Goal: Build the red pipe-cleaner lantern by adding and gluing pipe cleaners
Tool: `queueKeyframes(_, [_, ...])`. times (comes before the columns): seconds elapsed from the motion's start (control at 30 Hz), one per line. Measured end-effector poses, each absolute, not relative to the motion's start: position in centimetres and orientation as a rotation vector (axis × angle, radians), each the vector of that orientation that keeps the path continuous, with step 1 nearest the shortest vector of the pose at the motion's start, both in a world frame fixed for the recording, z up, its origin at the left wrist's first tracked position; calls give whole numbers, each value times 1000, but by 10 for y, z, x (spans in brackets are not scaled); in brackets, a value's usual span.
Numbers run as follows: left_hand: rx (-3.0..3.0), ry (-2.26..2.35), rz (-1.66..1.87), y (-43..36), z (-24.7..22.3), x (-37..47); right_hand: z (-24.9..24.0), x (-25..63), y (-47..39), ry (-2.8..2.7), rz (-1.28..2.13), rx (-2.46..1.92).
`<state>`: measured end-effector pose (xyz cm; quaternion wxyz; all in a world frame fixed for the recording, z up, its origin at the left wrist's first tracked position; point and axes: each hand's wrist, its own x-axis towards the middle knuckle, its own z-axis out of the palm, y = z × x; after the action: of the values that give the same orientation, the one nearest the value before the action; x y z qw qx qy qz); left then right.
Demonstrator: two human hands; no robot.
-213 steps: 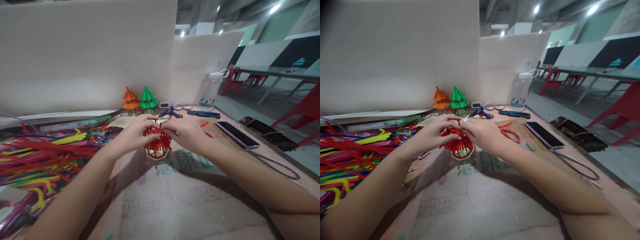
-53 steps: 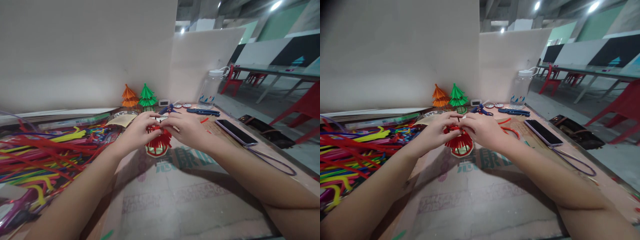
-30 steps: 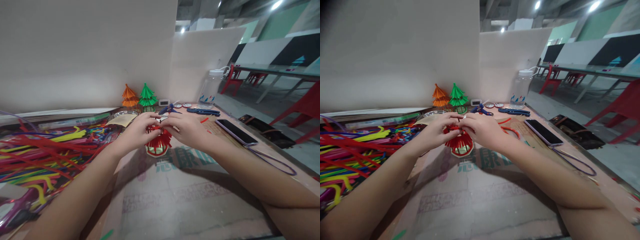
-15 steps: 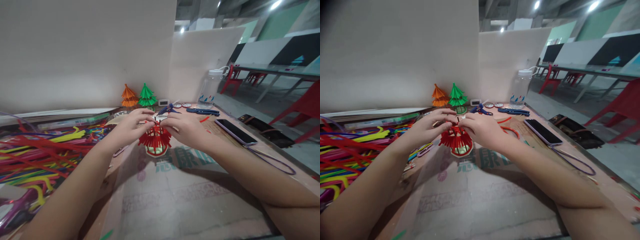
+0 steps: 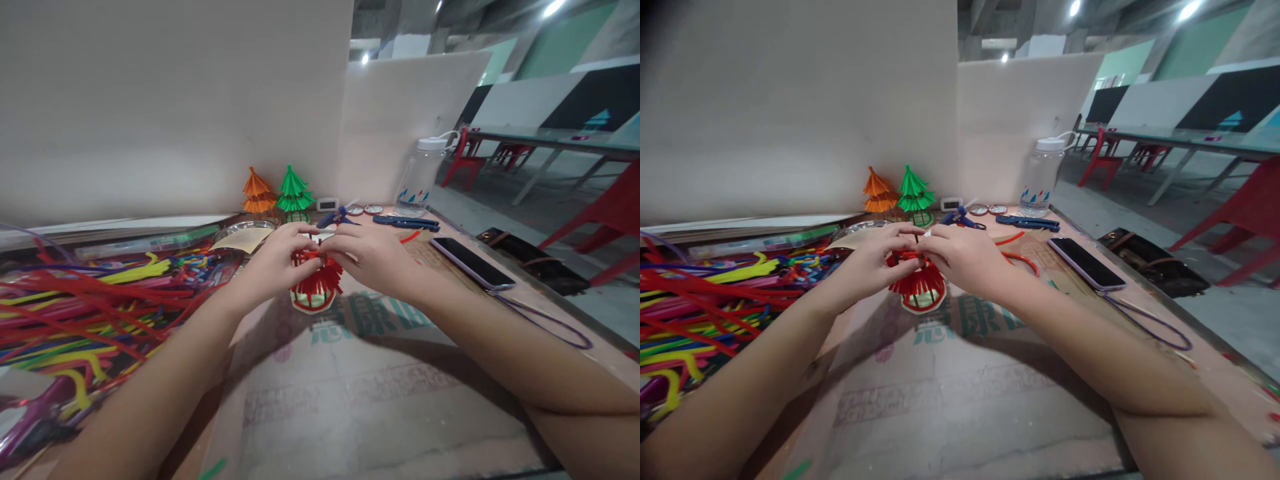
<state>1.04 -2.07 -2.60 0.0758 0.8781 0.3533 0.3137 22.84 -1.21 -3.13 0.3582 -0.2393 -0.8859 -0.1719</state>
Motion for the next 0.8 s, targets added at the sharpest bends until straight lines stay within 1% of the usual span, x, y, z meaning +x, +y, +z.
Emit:
queueKeyframes(0.17, [2628, 1061, 973, -20, -29, 14, -30, 229, -13, -2295, -441, -641])
queueKeyframes(0.8, [2647, 1063, 913, -21, -24, 9, -30, 228, -14, -2312, -418, -648])
